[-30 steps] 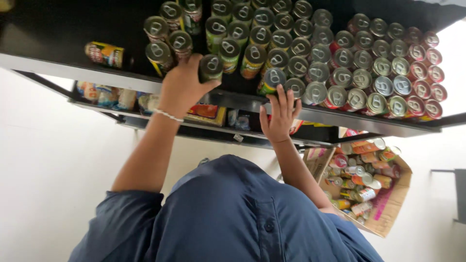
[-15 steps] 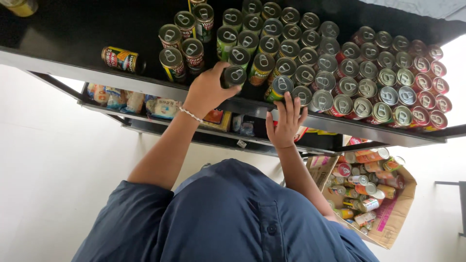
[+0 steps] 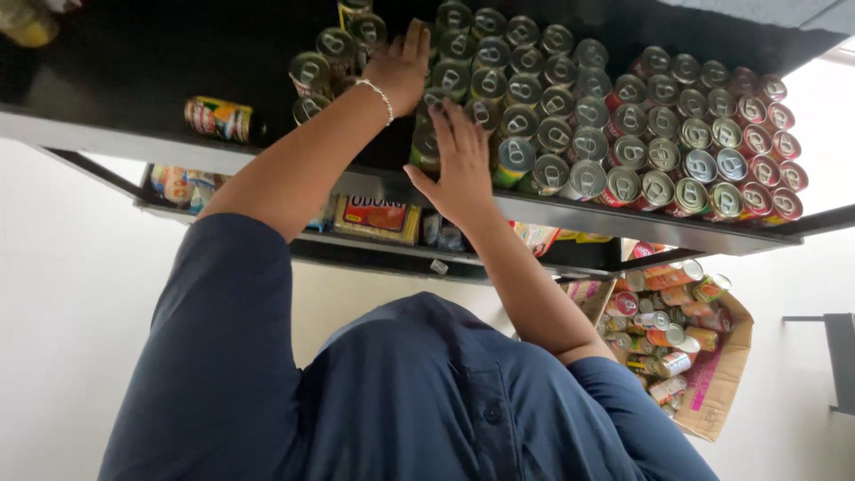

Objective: Restocking canned goods from a cardboard box onto grocery store shelves.

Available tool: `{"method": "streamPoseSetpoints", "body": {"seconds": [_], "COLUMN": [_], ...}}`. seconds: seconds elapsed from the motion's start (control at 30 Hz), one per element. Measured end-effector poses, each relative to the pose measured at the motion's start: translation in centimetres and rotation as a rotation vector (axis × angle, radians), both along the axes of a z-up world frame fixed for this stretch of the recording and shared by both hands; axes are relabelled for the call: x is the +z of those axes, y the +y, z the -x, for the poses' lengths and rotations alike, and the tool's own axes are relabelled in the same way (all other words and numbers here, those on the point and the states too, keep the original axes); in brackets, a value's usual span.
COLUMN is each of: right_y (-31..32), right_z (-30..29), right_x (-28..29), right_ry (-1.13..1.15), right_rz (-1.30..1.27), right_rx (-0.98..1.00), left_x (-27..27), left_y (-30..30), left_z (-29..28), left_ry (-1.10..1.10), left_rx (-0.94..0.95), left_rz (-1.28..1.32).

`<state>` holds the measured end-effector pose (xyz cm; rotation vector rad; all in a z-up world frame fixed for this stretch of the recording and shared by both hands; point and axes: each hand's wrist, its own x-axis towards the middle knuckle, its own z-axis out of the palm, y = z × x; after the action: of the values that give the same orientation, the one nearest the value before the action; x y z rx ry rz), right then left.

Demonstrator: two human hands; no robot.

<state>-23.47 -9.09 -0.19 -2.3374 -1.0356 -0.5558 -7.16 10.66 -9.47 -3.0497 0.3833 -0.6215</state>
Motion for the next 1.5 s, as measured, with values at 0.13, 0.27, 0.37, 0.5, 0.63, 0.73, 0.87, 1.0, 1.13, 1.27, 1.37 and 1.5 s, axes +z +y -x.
{"method": "streamPoseSetpoints", "body": {"seconds": [0.13,0.27,0.37,0.5,0.63,0.73,0.87,1.0,1.13,1.27,1.37,1.5], "right_y": [1.2,1.4,1.4,1.3,1.3,1.4,1.5,1.6,1.4,1.7,0.3,-1.7], "right_z": [-0.7,-0.3,-0.3,-0.1,-0.1,0.0,0.3,0.1,0.1,0.3,0.0,-1.7], "right_x": [-1.2,-0.9,-1.6,-1.6,-1.8,-1.6,-1.5,-1.7,-1.8,-0.9,-2.1,-4.8], "right_ry": [-0.004,0.001,-0.002,0.006,0.006,0.018,-0.001,-0.005,-0.008,0.008,0.000,0.116], "right_rz": [0.163,0.233,0.210,0.187,0.090,0.038,0.038,0.044,0.062,-0.010,-0.140,-0.346], "right_rx": [-0.143,-0.198,-0.199,-0.207,-0.220,-0.251,-0.275,-0.267,-0.263,-0.256,-0.227,-0.224], "left_x": [3.4,-1.2,-4.3,-4.1,-0.7,-2.3,-4.6,2.9,-0.1,-0.5,5.2,1.4], "left_y": [-1.1,-0.7,-0.4,0.3,0.8,1.8,3.7,1.4,1.0,0.3,-0.6,-3.0], "left_z": [0.5,-4.7,-9.0,-10.0,-7.6,-8.7,-9.8,-3.3,-5.4,-3.2,6.6,10.8], "left_ry": [0.342,0.337,0.229,0.174,0.324,0.334,0.305,0.296,0.385,0.009,0.069,0.247], "left_rx": [0.169,0.173,0.186,0.165,0.071,0.031,-0.135,-0.098,0.018,-0.037,-0.144,-0.097], "left_rz": [-0.116,0.042,0.072,0.062,0.193,0.237,0.327,0.359,0.441,0.329,0.870,1.344]}}
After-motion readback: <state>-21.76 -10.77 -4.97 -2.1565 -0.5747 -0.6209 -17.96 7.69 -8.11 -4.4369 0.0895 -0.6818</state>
